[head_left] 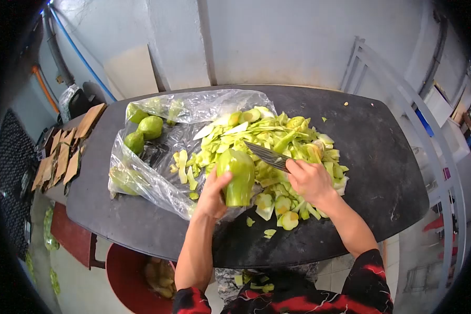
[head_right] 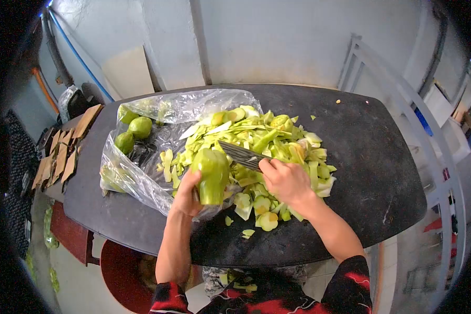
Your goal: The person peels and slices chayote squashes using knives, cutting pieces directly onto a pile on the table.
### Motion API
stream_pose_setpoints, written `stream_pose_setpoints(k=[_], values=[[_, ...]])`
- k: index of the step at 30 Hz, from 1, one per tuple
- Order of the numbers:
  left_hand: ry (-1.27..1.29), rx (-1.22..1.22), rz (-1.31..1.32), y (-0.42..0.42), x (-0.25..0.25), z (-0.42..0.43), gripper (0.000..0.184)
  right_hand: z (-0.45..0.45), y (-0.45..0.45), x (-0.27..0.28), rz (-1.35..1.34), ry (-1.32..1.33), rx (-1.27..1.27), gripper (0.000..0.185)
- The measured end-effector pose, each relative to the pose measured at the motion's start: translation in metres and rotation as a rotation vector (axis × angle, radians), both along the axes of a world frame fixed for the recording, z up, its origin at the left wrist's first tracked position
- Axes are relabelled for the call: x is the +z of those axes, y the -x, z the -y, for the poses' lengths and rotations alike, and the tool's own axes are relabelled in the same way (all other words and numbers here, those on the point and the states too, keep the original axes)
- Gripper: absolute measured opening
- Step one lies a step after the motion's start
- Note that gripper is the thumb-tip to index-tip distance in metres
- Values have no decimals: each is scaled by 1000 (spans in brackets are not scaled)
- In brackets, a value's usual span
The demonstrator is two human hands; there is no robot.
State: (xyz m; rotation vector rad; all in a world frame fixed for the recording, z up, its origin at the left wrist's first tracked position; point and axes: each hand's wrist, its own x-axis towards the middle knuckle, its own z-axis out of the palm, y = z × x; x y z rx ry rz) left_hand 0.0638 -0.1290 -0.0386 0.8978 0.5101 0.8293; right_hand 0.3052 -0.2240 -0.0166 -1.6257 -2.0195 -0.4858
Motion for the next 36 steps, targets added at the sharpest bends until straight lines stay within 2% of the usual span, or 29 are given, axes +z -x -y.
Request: stream_pose_setpoints(k=[2,3,5,6,7,9,11,13,14,15,17,18,19,21,22,23,25,29,31,32,33,34,36], values=[[-1,1,247,6,2,-6,75,-1,-6,-4,-36,15,-19,16],[-104,40,222,12,1,-11,76,-1,-6,-3,-33,10,-14,16],[-3,69,329,27,5,-15,80,3,-5,-2,-85,-43,2,17],[142,-52,418,36,-13,-23,83,3,-4,-2,-88,-45,7,17],[140,-45,417,36,-19,-28,83,3,-3,-2,-93,-36,13,18],[104,-256,568,30,-19,-30,85,5,-1,-1,-93,-25,32,19],[103,-174,582,24,-5,-19,86,9,3,0,-94,-39,74,25],[38,-61,508,21,-1,-14,87,11,6,4,-99,-63,101,28],[29,-175,516,18,-1,-13,86,13,8,6,-101,-85,127,31],[26,-176,519,14,-2,-12,86,12,10,9,-98,-88,127,31],[-80,-3,133,9,-8,-8,83,12,16,13,-11,-138,165,27],[-176,114,78,2,-6,-5,80,11,21,14,-13,-134,164,27],[-172,113,78,-2,-4,-2,80,10,25,15,52,-176,212,29],[-453,341,-189,-7,-3,4,76,12,35,19,113,-214,255,31],[-475,394,-249,-8,-14,-1,76,12,40,23,203,-259,283,26],[-618,389,-195,-8,-15,-4,73,12,45,24,293,-301,311,20],[-657,464,-282,-7,-18,-6,73,10,54,22,305,-308,333,20],[-545,480,-218,-6,-22,-13,71,9,61,22,330,-329,336,19],[-678,454,-379,-3,-14,-13,70,10,61,22,325,-319,320,17],[-569,378,-212,-7,-8,-7,67,1,54,17,299,-305,298,16],[-615,419,-338,-4,3,6,67,-10,43,7,268,-283,274,16],[-557,340,-313,-3,-1,3,68,-16,35,0,225,-203,175,15],[-519,277,-269,-4,1,-7,68,-14,35,-6,240,-205,164,15]])
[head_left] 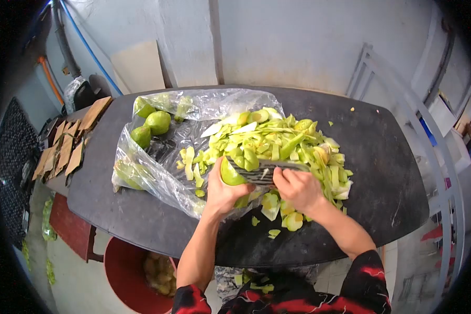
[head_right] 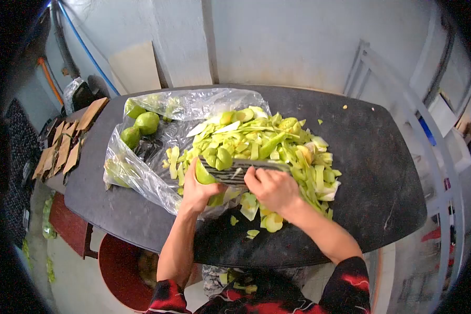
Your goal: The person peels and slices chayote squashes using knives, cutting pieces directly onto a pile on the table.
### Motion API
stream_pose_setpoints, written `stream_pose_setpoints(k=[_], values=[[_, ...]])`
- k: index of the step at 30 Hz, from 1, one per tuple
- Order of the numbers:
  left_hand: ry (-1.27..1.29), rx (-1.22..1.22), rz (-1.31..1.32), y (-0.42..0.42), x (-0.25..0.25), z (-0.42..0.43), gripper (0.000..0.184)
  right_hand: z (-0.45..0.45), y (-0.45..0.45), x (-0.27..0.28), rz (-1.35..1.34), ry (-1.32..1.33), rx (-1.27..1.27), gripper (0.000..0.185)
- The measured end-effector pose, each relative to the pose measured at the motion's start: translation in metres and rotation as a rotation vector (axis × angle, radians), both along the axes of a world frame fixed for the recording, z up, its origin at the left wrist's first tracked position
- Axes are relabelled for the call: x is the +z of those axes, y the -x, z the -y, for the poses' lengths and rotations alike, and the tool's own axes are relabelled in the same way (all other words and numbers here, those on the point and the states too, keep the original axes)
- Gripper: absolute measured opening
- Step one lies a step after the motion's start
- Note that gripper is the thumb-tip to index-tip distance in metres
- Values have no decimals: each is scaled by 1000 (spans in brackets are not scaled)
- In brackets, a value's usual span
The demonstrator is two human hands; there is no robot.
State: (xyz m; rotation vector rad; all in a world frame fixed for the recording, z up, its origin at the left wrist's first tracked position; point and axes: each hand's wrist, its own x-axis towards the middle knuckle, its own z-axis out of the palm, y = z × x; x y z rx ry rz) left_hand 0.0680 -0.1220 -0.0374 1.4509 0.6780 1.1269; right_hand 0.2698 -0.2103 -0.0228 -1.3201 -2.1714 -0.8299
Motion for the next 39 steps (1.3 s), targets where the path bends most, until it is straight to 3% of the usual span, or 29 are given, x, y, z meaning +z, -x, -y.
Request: stream_pose_setpoints(k=[5,9,13,17,19,21,24,26,27,29,30,31,33,34,35,39], values=[[82,-70,14,2,14,11,71,-1,-15,-1,-4,53,-23,12],[44,-129,94,2,5,4,72,-6,-44,-2,-155,257,-226,6],[49,-115,23,-1,0,6,76,0,-35,3,-244,178,-186,12],[-154,107,-168,-4,0,11,84,1,-33,1,-260,213,-177,14],[-593,323,-462,-2,3,9,87,3,-33,2,-271,204,-169,15],[-656,338,-484,-2,2,9,90,6,-32,5,-290,203,-167,16],[-524,332,-393,-3,6,12,87,9,-29,9,-326,190,-134,18],[122,-7,74,-4,-11,0,87,10,-28,11,-336,193,-120,19],[118,-4,74,-5,-16,-5,87,10,-27,10,-336,189,-116,19],[150,5,480,-10,-22,-12,80,7,-28,7,-367,158,-75,19],[254,28,597,-10,1,-6,75,8,-26,8,-373,162,-74,19],[303,76,571,-11,7,-3,73,12,-23,11,-362,182,-89,18],[733,-209,663,0,-9,-8,66,7,-23,16,-330,182,-86,20],[845,-65,781,-3,-12,-13,59,7,-23,14,-325,176,-82,20],[796,-58,764,-2,-31,-23,54,8,-21,10,-323,179,-77,20],[762,-120,880,5,-13,-13,53,9,-10,5,-244,92,-15,23]])
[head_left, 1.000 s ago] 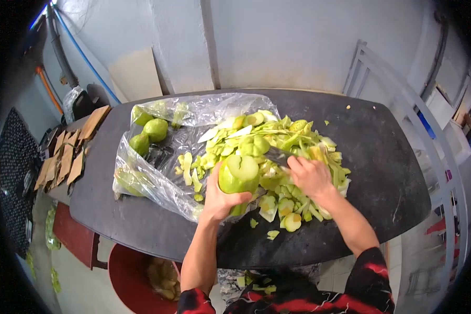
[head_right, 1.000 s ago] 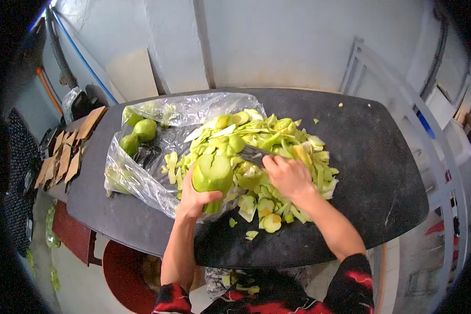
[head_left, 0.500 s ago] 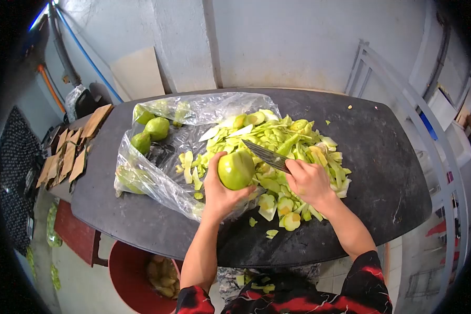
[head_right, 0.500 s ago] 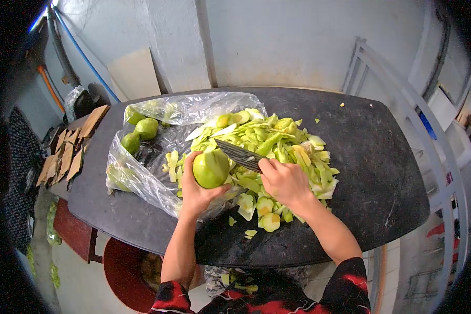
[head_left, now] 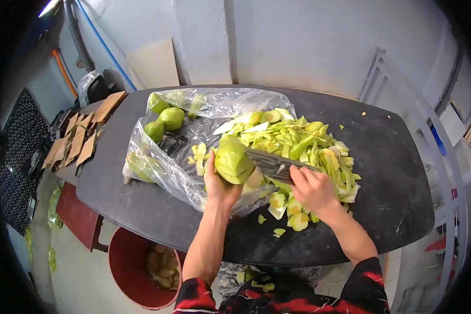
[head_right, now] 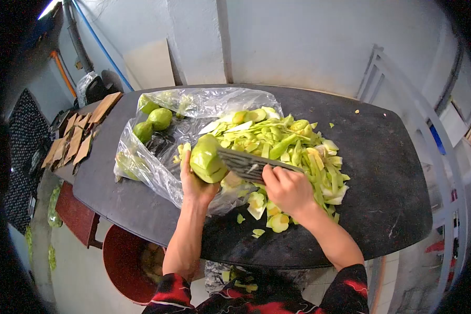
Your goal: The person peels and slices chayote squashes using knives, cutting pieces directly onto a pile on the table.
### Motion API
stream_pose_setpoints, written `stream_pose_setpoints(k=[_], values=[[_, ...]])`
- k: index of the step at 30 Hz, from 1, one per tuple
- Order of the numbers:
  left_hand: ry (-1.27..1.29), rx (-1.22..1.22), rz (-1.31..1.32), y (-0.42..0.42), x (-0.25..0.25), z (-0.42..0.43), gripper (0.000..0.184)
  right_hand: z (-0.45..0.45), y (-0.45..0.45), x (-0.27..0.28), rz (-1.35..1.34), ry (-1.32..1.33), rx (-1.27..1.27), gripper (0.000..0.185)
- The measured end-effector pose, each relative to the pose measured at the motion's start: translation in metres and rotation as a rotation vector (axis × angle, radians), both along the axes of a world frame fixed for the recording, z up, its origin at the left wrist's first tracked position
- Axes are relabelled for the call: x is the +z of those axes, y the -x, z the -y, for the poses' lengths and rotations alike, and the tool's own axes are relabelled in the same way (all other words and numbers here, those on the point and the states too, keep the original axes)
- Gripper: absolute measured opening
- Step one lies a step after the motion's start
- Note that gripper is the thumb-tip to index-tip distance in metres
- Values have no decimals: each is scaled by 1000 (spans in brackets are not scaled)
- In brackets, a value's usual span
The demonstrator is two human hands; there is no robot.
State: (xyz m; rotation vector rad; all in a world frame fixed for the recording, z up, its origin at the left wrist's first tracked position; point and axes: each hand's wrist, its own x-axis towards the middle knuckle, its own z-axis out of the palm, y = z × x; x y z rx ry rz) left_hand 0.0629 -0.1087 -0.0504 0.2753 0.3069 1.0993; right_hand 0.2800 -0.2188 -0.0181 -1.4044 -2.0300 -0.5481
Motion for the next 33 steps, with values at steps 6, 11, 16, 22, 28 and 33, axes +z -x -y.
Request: stream_pose_setpoints(k=[6,11,16,22,28,33], values=[[86,32,-133,-7,9,15,65,5,26,-4,306,-218,156,19],[71,3,-188,-11,11,18,65,1,33,-9,312,-290,157,20],[66,-20,-197,-16,13,25,64,0,33,-10,312,-273,154,22],[91,-63,-200,-17,6,25,61,0,34,-8,311,-263,166,20],[118,-98,-199,-16,15,30,57,-7,16,-8,309,-273,103,15],[82,-43,-204,-16,12,27,55,-1,20,-2,281,-218,96,13]])
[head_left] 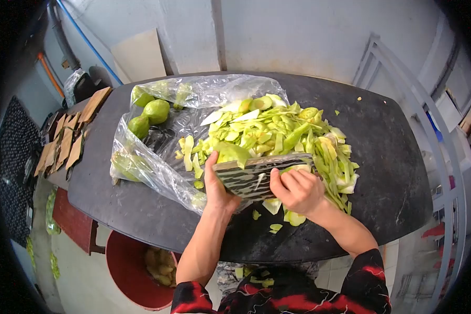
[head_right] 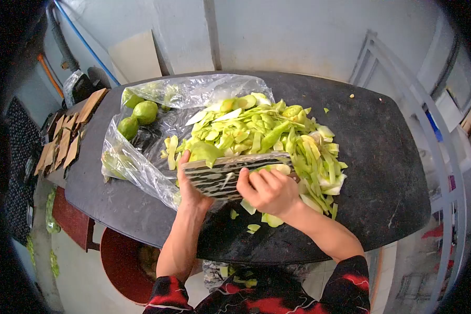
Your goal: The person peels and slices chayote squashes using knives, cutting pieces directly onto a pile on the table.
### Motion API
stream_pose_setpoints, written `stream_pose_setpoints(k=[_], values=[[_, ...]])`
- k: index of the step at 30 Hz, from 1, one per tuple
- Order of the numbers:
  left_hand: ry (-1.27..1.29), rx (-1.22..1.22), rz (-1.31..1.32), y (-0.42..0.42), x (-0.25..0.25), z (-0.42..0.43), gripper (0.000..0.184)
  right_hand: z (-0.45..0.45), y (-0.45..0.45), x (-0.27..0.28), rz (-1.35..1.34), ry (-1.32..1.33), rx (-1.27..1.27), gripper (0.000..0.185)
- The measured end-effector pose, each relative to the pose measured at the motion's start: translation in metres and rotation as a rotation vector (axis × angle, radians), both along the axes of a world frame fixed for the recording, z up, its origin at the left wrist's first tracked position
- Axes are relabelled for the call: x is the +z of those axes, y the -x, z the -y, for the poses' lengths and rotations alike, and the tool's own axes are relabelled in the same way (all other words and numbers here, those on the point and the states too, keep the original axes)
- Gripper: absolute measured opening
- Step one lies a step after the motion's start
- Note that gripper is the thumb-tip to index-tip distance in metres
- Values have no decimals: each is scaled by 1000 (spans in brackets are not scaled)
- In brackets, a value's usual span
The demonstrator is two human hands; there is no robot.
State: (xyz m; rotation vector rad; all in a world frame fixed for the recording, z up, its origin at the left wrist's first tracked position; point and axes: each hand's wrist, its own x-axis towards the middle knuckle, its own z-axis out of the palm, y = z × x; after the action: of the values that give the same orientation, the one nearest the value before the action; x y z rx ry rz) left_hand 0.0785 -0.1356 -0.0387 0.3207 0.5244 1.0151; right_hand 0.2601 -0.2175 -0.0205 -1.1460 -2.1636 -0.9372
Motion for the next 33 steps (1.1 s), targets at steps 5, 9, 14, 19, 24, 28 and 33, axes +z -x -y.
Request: stream_pose_setpoints(k=[5,9,14,19,24,28,33], values=[[-44,-44,1,-3,0,5,54,4,-1,10,-69,39,74,15],[-46,39,-25,-1,1,1,53,1,-11,0,-120,105,27,18],[-128,8,-109,1,-4,3,52,18,2,20,-66,127,57,16],[-74,63,-22,-1,-8,3,52,0,-14,2,-194,107,61,17],[-170,7,-42,2,-2,7,47,11,-8,15,-155,157,34,16],[-200,14,-104,1,-4,8,58,2,-19,7,-226,201,46,15],[-333,-34,-46,7,-18,1,62,11,-14,20,-246,249,62,15]])
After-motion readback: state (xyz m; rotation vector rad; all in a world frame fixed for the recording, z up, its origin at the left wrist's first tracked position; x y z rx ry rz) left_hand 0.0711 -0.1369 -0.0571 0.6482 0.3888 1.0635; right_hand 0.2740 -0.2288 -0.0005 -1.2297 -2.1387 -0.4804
